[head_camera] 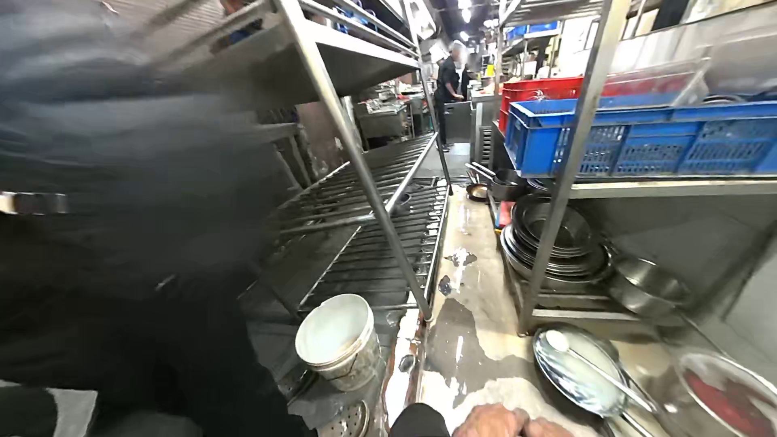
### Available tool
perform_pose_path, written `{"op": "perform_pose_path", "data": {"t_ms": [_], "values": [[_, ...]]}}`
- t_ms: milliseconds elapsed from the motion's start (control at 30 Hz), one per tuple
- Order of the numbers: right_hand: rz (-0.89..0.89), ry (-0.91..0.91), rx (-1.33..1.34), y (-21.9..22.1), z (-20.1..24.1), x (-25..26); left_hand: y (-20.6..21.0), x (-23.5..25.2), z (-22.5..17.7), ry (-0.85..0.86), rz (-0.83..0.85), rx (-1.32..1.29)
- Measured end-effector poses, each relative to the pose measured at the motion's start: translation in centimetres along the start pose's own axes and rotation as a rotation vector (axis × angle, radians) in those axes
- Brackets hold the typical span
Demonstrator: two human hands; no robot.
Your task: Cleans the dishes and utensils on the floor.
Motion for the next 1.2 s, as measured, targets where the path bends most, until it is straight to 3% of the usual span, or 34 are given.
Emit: {"op": "perform_pose_path", "data": {"t_ms": [200, 1200], "values": [[0.072, 0.038, 0.023, -0.12, 0.33, -0.35, -0.14, -0.02, 0.1, 0.009, 0.001, -0.004], [0.086, 0.028, -0.014, -0.11, 0.32, 0.14, -0.48, -0.32, -0.22, -0.037, 0.034, 0.01]]}}
Point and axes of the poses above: each hand's wrist, its own x-axis towards the middle knuckle, its own y-axis out of the palm, z = x × y, the point moved 10 cm from there along x, towards the middle knuckle, and after that the axes turned 5 degrees about z, right-handed, at the moved point
